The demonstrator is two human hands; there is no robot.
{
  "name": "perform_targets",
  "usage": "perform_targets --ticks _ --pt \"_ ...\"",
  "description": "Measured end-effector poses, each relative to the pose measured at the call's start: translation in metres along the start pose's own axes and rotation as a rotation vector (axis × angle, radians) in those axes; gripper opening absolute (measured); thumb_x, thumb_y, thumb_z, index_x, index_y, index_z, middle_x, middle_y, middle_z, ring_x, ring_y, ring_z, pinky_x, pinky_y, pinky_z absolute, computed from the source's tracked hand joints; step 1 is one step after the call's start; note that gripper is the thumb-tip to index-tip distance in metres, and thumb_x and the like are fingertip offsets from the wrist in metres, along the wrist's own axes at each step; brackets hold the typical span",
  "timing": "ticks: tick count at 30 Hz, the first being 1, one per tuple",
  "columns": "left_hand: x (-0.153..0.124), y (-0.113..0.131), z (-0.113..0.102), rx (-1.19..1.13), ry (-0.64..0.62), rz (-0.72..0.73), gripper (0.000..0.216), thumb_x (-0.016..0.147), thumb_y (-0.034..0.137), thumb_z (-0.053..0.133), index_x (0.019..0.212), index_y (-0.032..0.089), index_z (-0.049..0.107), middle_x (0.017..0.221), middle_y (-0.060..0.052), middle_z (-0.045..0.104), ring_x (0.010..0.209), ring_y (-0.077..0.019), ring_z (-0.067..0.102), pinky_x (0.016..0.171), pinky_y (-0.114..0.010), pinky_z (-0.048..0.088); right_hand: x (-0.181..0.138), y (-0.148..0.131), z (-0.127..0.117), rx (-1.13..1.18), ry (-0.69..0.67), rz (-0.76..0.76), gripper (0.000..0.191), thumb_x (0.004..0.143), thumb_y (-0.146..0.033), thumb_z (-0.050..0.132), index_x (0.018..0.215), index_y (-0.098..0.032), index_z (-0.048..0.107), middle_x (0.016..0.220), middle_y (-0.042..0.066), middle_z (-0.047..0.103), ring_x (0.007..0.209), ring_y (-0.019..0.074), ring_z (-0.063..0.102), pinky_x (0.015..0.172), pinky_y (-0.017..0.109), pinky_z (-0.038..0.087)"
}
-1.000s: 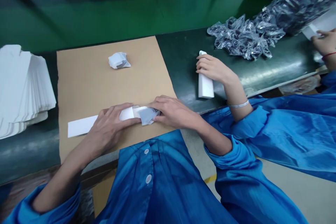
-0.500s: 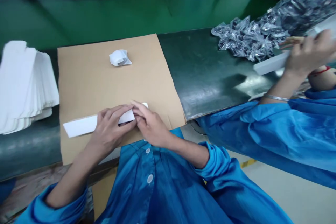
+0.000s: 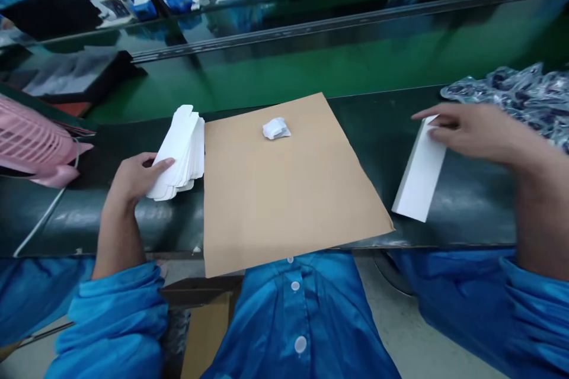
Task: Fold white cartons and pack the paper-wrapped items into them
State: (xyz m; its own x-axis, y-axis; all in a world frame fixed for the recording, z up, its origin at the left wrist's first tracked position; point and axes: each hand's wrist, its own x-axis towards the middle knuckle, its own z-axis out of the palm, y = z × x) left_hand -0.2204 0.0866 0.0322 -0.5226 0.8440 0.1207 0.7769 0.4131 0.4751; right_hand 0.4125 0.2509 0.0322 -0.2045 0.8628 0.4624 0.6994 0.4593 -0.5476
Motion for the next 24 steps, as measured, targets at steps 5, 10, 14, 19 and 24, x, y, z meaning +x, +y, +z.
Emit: perform_targets --ticks 5,10,14,19,24 --pt "-0.004 0.002 -0.012 -0.069 0.172 -0.024 0.047 0.071 0.055 0.077 0.089 0.012 0.073 0.073 0.002 0.064 0.067 -0.0155 0.056 0.064 -0.027 0.044 -0.025 -0.06 0.061 -0.35 0.045 -0.147 0.041 0.084 -0.063 0.058 0.103 -0.033 0.077 0.11 0.017 0.073 0.107 0.0341 0.065 0.09 0.058 0.042" --pt "-0.069 0.06 -0.007 -0.341 0.404 0.052 0.029 0.081 0.045 0.071 0.088 0.017 0.068 0.07 0.004 0.063 0.063 -0.0124 0.056 0.06 -0.024 0.046 -0.08 -0.216 0.115 0.471 -0.223 -0.047 0.051 0.092 -0.042 0.061 0.139 -0.024 0.053 0.129 0.012 0.065 0.111 0.025 0.066 0.094 0.047 0.054" --pt "-0.155 0.114 0.042 -0.547 -0.009 0.284 0.017 0.084 0.036 0.068 0.079 0.02 0.066 0.068 0.002 0.068 0.059 -0.0127 0.062 0.054 -0.023 0.05 -0.081 -0.262 0.144 0.925 -0.252 0.154 0.053 0.097 -0.039 0.051 0.144 -0.016 0.042 0.126 0.014 0.067 0.101 0.0192 0.069 0.082 0.034 0.057" --pt "-0.174 0.105 0.044 -0.872 -0.205 0.244 0.056 0.088 0.053 0.062 0.137 0.027 0.053 0.119 -0.008 0.071 0.103 -0.0242 0.07 0.076 -0.036 0.061 -0.065 -0.233 0.113 0.611 -0.671 -0.093 0.03 0.094 -0.02 0.053 0.122 -0.02 0.065 0.118 0.004 0.072 0.105 0.0182 0.067 0.088 0.031 0.053" --pt "-0.143 0.09 0.032 -0.537 -0.281 0.174 0.027 0.079 0.046 0.075 0.085 0.02 0.075 0.076 -0.001 0.074 0.065 -0.0155 0.065 0.056 -0.024 0.051 -0.085 -0.238 0.103 0.01 -0.661 -0.444 0.054 0.094 -0.033 0.06 0.144 -0.015 0.048 0.123 0.014 0.067 0.11 0.0281 0.063 0.092 0.043 0.05"
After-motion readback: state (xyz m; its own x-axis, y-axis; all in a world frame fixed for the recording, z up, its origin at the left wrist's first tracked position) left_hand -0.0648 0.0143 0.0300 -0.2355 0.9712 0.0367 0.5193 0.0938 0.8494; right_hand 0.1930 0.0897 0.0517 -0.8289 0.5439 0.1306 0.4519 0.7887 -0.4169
